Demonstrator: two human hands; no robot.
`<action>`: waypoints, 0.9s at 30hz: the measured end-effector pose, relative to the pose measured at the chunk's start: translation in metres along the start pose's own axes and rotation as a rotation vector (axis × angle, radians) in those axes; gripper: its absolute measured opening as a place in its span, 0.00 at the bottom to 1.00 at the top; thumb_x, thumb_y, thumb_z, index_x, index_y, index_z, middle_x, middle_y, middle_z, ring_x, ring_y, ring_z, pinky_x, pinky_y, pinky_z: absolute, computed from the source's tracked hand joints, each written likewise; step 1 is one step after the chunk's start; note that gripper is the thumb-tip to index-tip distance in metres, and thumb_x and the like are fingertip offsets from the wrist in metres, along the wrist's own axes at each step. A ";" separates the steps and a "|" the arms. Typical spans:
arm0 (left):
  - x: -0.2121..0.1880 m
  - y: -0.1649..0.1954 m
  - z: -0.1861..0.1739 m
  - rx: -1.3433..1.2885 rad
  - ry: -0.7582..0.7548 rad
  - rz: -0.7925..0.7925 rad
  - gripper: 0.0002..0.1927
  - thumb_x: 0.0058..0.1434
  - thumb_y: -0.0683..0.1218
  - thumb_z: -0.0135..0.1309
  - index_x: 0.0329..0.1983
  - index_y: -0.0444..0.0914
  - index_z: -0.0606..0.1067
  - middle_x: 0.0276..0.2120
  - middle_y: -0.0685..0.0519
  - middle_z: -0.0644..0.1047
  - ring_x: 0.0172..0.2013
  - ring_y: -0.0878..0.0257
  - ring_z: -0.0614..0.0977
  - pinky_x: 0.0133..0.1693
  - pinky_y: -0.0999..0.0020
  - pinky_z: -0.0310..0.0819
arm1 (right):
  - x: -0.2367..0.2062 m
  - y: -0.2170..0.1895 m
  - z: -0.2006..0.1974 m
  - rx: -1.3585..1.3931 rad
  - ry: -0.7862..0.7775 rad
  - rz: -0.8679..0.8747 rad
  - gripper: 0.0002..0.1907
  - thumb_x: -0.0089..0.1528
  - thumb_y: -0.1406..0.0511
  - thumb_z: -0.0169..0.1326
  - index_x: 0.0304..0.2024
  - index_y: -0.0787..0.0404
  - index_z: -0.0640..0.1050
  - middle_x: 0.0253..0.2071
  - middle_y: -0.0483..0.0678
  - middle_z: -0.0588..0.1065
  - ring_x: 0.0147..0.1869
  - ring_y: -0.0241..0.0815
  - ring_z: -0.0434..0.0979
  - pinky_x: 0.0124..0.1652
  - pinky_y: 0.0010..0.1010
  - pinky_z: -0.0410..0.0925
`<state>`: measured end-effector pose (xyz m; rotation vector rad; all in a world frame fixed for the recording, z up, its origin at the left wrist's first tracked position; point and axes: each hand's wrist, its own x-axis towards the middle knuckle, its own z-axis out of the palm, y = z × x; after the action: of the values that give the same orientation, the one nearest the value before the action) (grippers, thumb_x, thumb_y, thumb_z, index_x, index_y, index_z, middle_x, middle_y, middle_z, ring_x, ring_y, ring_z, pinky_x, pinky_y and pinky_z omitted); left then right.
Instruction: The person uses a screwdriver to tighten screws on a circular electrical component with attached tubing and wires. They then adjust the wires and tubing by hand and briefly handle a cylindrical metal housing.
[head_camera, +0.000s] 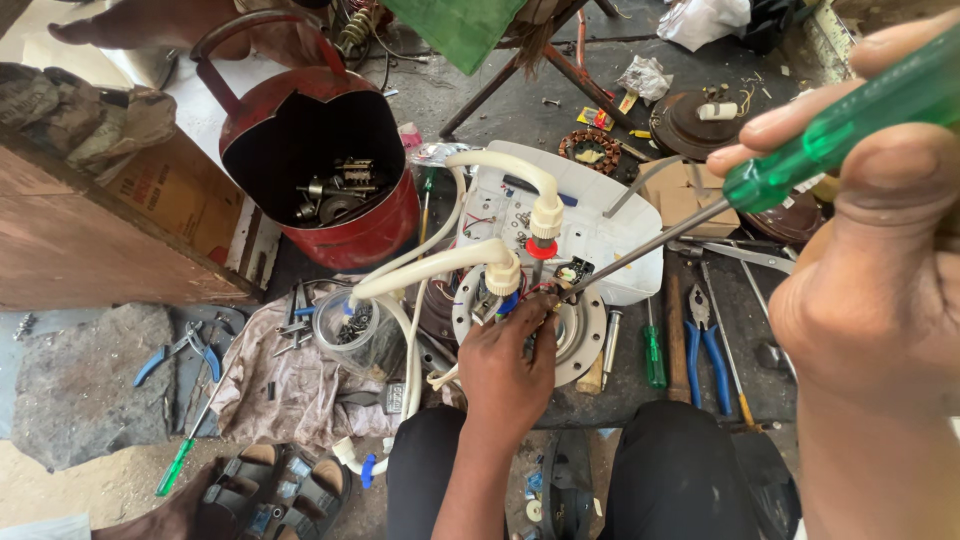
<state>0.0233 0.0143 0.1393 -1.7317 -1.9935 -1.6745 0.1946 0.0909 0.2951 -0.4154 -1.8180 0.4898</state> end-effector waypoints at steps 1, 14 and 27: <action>0.000 0.000 0.000 -0.009 0.001 -0.001 0.10 0.60 0.40 0.61 0.46 0.37 0.80 0.34 0.51 0.85 0.32 0.58 0.86 0.34 0.64 0.69 | 0.000 0.002 -0.001 0.001 -0.001 0.002 0.19 0.85 0.55 0.42 0.62 0.66 0.64 0.46 0.53 0.72 0.46 0.40 0.78 0.48 0.29 0.75; 0.000 0.000 -0.001 -0.037 -0.006 0.003 0.09 0.61 0.40 0.61 0.45 0.38 0.79 0.34 0.52 0.85 0.33 0.59 0.86 0.34 0.64 0.69 | -0.004 0.013 -0.008 -0.017 0.000 0.037 0.19 0.86 0.54 0.39 0.63 0.64 0.62 0.48 0.53 0.71 0.47 0.40 0.78 0.49 0.30 0.75; 0.003 0.004 -0.003 -0.050 -0.006 -0.001 0.07 0.62 0.39 0.60 0.43 0.38 0.80 0.34 0.52 0.84 0.33 0.57 0.86 0.34 0.63 0.70 | -0.010 0.011 -0.006 -0.050 -0.020 0.105 0.19 0.84 0.55 0.35 0.65 0.63 0.62 0.50 0.50 0.70 0.52 0.39 0.77 0.53 0.29 0.73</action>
<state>0.0230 0.0133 0.1448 -1.7542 -1.9714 -1.7362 0.2035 0.0963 0.2831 -0.5438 -1.8377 0.5228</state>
